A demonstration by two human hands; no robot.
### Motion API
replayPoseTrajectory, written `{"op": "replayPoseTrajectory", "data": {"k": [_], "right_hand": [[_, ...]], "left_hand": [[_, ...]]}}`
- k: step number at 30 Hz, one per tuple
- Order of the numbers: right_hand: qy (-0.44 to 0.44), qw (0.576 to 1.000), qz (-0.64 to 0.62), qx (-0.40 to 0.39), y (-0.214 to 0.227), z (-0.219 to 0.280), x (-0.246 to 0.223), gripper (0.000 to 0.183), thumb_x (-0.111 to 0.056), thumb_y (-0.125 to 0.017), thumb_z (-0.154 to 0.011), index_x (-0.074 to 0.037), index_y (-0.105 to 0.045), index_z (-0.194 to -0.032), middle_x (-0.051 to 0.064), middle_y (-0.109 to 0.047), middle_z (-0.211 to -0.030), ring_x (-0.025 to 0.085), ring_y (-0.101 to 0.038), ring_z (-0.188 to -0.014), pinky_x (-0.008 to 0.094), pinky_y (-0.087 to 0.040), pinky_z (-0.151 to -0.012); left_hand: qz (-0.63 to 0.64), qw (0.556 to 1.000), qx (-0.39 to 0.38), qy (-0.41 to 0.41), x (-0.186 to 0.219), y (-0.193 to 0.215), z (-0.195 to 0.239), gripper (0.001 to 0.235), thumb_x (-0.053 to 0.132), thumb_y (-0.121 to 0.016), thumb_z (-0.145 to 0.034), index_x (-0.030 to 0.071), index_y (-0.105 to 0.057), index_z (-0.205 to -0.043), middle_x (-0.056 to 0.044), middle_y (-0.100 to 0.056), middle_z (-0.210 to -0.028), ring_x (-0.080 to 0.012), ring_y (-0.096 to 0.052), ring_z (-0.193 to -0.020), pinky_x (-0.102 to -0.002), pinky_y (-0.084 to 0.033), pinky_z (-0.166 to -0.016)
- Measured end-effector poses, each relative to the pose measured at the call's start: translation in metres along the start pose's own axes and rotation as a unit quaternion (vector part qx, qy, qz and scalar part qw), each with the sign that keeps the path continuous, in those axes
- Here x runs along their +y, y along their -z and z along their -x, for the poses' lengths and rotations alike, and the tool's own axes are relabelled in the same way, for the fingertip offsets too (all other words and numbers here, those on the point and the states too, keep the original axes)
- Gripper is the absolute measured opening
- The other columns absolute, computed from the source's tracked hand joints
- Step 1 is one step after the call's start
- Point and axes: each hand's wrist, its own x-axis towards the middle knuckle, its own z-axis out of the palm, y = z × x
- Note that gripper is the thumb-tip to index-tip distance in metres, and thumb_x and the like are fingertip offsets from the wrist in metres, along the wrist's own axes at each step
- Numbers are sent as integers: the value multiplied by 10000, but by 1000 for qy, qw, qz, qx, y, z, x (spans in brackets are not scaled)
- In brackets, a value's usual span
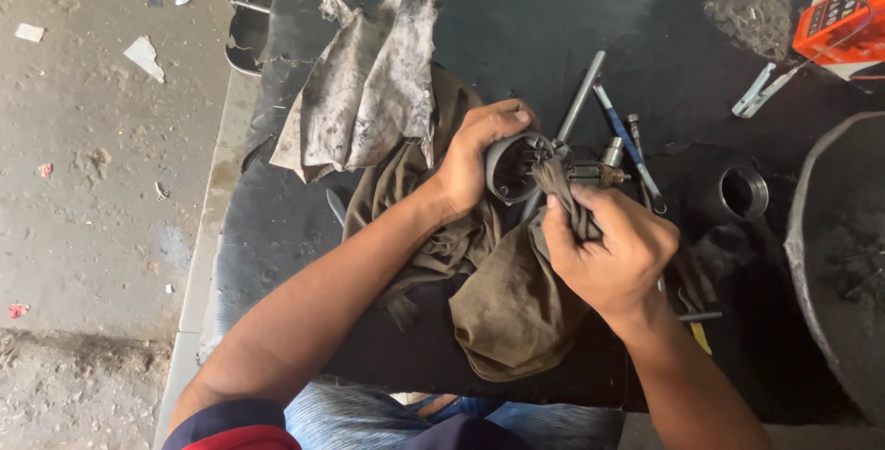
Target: The person cleans a cylindrical metal component with a cloth, wiping the exterior and interior surfaces. They then use a small metal tool to scrape or adjust parts inside the component, followed by further wiping with the cloth. The person removes a small internal part, cleans it, and places it on the table before continuing to wipe the main component.
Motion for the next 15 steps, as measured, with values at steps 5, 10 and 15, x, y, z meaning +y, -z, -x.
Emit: {"op": "replayPoseTrajectory", "data": {"k": [5, 10, 15], "right_hand": [[27, 997, 68, 2, -2, -2, -7, 123, -45, -791, -909, 44, -716, -947, 117, -710, -764, 204, -701, -635, 286, -513, -534], [11, 1000, 19, 14, -13, 9, -1, 133, -42, -778, -915, 53, -689, -943, 131, -701, -767, 208, -707, -649, 295, -527, -551], [21, 998, -61, 11, -3, 7, 1, 151, -59, -765, -906, 63, -678, -902, 116, -697, -712, 163, -686, -577, 267, -489, -491]], "left_hand": [[-251, 958, 61, -123, 9, -23, 14, 269, 242, -531, -942, -13, -618, -930, -45, -582, -782, -120, -529, -754, -276, -448, -692], [-277, 947, 46, -158, 11, -23, 17, 259, 225, -518, -939, -23, -594, -938, -57, -580, -814, -123, -536, -778, -276, -456, -713], [-163, 981, 9, -104, 9, -15, 10, 314, 265, -505, -925, -34, -603, -935, -76, -577, -855, -144, -541, -821, -288, -456, -752]]}}
